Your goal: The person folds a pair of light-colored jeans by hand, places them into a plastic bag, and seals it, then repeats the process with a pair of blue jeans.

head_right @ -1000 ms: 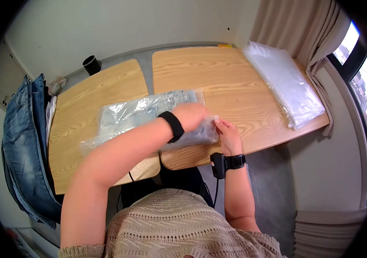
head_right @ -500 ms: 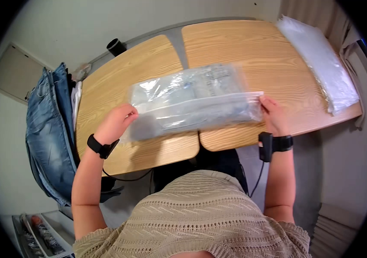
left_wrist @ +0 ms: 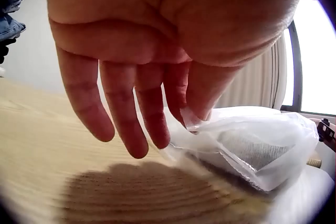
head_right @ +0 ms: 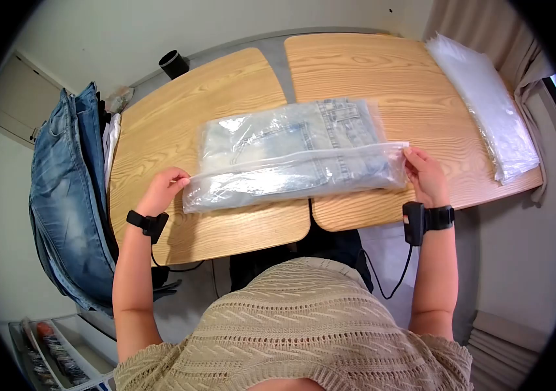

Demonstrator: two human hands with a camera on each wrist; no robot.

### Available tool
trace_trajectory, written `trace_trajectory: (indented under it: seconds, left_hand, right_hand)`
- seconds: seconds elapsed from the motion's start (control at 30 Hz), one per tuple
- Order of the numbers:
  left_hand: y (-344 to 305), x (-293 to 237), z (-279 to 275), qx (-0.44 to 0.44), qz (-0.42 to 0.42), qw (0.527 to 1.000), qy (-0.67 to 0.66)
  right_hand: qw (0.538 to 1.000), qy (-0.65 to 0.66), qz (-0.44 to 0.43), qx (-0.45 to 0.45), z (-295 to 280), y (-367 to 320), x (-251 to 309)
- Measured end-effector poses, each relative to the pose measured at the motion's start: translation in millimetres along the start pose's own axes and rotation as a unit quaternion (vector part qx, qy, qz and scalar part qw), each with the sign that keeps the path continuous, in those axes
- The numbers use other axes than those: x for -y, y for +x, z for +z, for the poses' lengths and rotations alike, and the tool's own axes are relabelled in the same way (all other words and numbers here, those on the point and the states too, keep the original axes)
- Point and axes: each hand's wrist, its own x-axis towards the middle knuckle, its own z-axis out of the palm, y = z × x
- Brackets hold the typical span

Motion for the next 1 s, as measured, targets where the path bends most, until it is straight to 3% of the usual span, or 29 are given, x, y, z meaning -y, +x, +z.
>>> trace_trajectory:
  seconds: [0.03,0.07,0.1,0.13,0.17,0.2,0.23,0.27,0.3,0.33,0.4,0.47,0.53,0.7,1.0]
  left_hand:
    - [-1,-3,-1,0.001,-0.009,1.0,-0.006]
    - [-4,-10,0,0.0,-0.007,1.0,-0.009]
    - [-13,-20,3,-0.1,0.057,0.993,0.035]
    - [-23,-30,5,-0.198,0.119,0.97,0.079]
    - [-36,-43,1,-0.195,0.149,0.962,0.118]
    - [-48,-52,3,-0.176,0.174,0.961,0.126]
    - [-57,-58,8,-0.156,0.199,0.958,0.133]
    - [-59,-64,15,-0.151,0.202,0.959,0.127]
    - [-59,-70,23,-0.09,0.213,0.962,0.147]
    - [-58,-74,29,-0.03,0.223,0.96,0.168]
    - [-56,-79,39,-0.001,0.191,0.953,0.237]
    - [-52,-74,42,0.029,0.154,0.939,0.308]
    - [-47,-63,43,0.072,0.138,0.957,0.245]
    - [-32,-56,44,0.059,0.153,0.969,0.185]
    - [-14,-54,45,0.026,0.144,0.972,0.182]
  right_hand:
    - [1.0,-0.003,-0.001,-0.002,12,-12,8]
    - [0.984,-0.097,-0.113,-0.092,38,-38,21]
    - [0.939,-0.188,-0.223,-0.18,59,-63,33]
    - [0.885,-0.307,-0.298,-0.183,71,-85,40]
    - [0.812,-0.419,-0.364,-0.183,79,-105,43]
    - [0.834,-0.429,-0.338,-0.083,83,-120,41]
    - [0.818,-0.456,-0.349,0.015,82,-123,33]
    - [0.793,-0.495,-0.353,0.042,90,-125,28]
    - [0.765,-0.532,-0.357,0.07,101,-125,23]
    - [0.763,-0.535,-0.356,0.067,107,-123,20]
    - [0.693,-0.635,-0.34,0.037,114,-114,16]
    - [0.687,-0.646,-0.333,0.019,115,-105,15]
    - [0.681,-0.657,-0.324,0.002,113,-91,13]
    - [0.749,-0.568,-0.34,0.038,102,-68,15]
    - [0.795,-0.508,-0.326,0.058,95,-65,17]
